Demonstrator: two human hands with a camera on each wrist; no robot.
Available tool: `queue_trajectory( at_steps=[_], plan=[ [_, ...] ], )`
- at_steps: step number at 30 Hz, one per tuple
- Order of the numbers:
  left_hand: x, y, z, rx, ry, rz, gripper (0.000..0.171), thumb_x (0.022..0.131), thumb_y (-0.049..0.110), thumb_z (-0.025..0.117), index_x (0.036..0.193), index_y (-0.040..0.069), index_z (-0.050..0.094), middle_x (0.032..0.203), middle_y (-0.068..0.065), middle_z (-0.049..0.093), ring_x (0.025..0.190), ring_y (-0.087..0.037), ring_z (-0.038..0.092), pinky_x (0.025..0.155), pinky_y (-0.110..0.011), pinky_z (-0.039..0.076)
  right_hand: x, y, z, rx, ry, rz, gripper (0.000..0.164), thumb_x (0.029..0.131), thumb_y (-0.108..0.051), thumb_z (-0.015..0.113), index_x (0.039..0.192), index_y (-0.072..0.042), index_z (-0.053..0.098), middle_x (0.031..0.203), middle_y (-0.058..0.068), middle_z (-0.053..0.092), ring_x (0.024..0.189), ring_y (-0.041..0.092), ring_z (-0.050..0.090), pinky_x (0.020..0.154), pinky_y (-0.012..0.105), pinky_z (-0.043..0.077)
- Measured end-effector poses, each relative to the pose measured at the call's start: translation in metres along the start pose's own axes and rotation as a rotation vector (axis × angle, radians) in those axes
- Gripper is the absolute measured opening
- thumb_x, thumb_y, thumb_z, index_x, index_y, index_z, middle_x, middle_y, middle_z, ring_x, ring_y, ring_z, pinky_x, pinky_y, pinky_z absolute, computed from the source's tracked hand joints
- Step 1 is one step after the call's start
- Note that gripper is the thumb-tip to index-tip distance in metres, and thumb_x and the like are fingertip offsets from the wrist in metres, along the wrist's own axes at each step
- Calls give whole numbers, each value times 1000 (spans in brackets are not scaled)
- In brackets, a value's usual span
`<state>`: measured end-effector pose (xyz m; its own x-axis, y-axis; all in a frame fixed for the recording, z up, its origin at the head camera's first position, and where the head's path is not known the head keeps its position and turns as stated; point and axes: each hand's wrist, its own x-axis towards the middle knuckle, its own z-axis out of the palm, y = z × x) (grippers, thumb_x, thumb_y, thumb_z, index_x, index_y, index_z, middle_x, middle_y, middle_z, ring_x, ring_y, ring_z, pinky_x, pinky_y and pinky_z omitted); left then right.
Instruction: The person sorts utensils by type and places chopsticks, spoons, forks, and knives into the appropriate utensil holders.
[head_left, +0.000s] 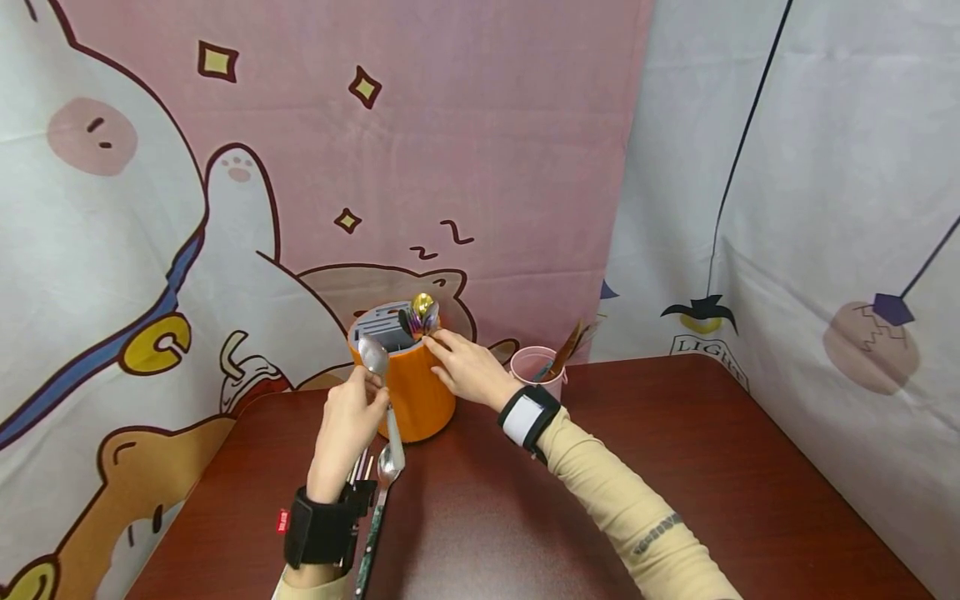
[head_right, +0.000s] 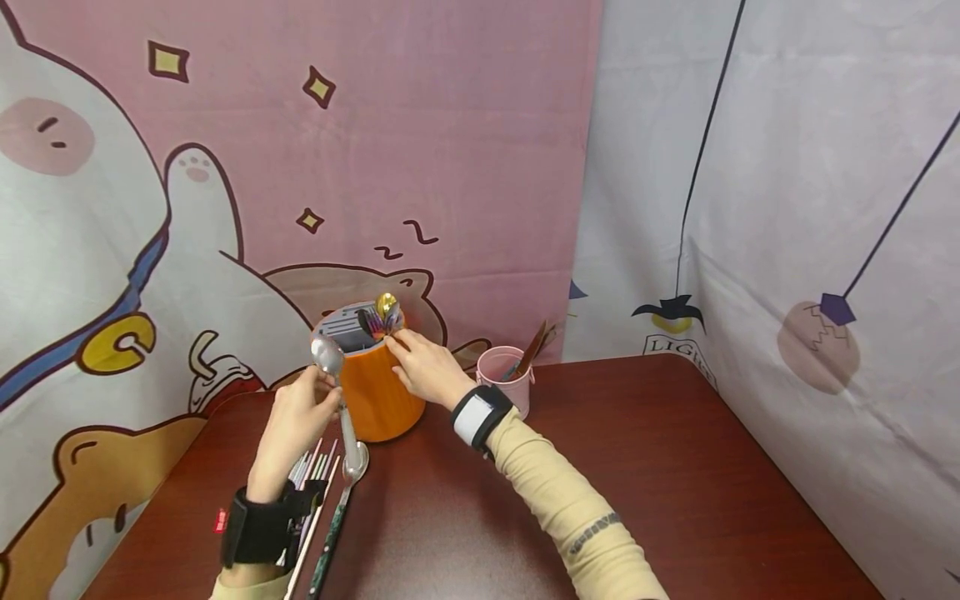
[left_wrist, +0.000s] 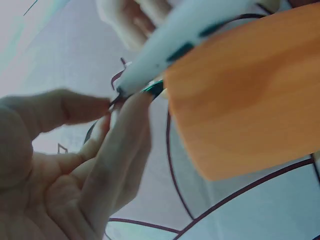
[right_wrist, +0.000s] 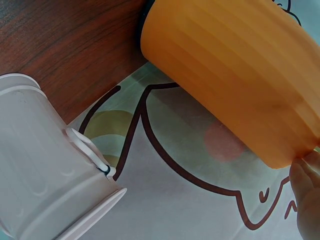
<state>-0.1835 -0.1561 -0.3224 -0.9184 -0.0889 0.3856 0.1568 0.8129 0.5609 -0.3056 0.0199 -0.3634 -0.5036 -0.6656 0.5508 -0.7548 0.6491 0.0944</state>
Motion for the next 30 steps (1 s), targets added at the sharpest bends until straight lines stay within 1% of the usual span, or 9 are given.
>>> queue_trajectory(
  at_steps=[5, 8, 12, 14, 16, 18, 22, 25, 30],
  plan=[
    [13, 9, -6, -88, 232, 72, 14, 91, 6, 58, 98, -6, 57, 91, -24, 70, 80, -35, 68, 66, -44, 51, 0, 0, 0, 8, -13, 6, 46, 93, -26, 60, 135, -8, 51, 130, 9, 54, 117, 20, 56, 97, 31, 48],
    [20, 14, -8, -161, 361, 117, 15, 91, 5, 59, 99, -7, 56, 94, -26, 69, 84, -37, 68, 69, -46, 52, 0, -1, -1, 11, -28, 14, 46, 94, -26, 59, 136, -9, 50, 130, 9, 53, 117, 20, 56, 98, 31, 48],
    [31, 19, -8, -241, 502, 150, 15, 91, 6, 60, 99, -7, 57, 94, -23, 69, 83, -33, 68, 64, -22, 51, 1, -1, -2, 10, -34, 16, 47, 94, -27, 59, 136, -9, 50, 130, 9, 53, 115, 20, 56, 96, 31, 49],
    [39, 18, -6, -268, 570, 164, 16, 92, 6, 60, 99, -8, 57, 92, -23, 68, 81, -32, 67, 64, -11, 43, 1, -1, -2, 13, -35, 18, 47, 94, -27, 59, 136, -9, 50, 130, 9, 53, 115, 19, 57, 96, 31, 49],
    [46, 17, -2, -286, 631, 171, 17, 92, 7, 59, 99, -8, 57, 90, -23, 68, 81, -32, 67, 65, -6, 38, 1, -2, -2, 12, -41, 21, 47, 94, -27, 58, 136, -9, 50, 131, 9, 53, 116, 19, 56, 97, 31, 49],
    [54, 14, 2, -302, 673, 162, 18, 93, 8, 59, 98, -9, 57, 90, -24, 67, 81, -32, 66, 66, -9, 39, 0, -1, -2, 12, -42, 19, 47, 94, -27, 58, 136, -9, 50, 131, 9, 53, 117, 20, 56, 97, 31, 48],
    [68, 7, 12, -328, 683, 140, 19, 93, 9, 59, 100, -10, 57, 93, -25, 66, 86, -32, 66, 71, -27, 53, 0, -1, -2, 13, -32, 13, 46, 93, -26, 59, 135, -8, 51, 131, 10, 53, 118, 21, 56, 98, 32, 48],
    [77, 0, 20, -317, 634, 132, 18, 92, 6, 59, 100, -10, 56, 94, -26, 66, 89, -36, 65, 77, -43, 53, 0, -1, -2, 12, -20, 7, 46, 93, -25, 60, 135, -7, 51, 131, 10, 54, 118, 21, 56, 98, 32, 48],
    [87, -8, 33, -241, 515, 117, 17, 91, 7, 61, 99, -7, 59, 95, -26, 68, 88, -40, 65, 74, -48, 50, 0, -1, -2, 8, -6, -2, 46, 93, -25, 60, 135, -7, 52, 130, 10, 54, 118, 20, 56, 98, 32, 48]
  ],
)
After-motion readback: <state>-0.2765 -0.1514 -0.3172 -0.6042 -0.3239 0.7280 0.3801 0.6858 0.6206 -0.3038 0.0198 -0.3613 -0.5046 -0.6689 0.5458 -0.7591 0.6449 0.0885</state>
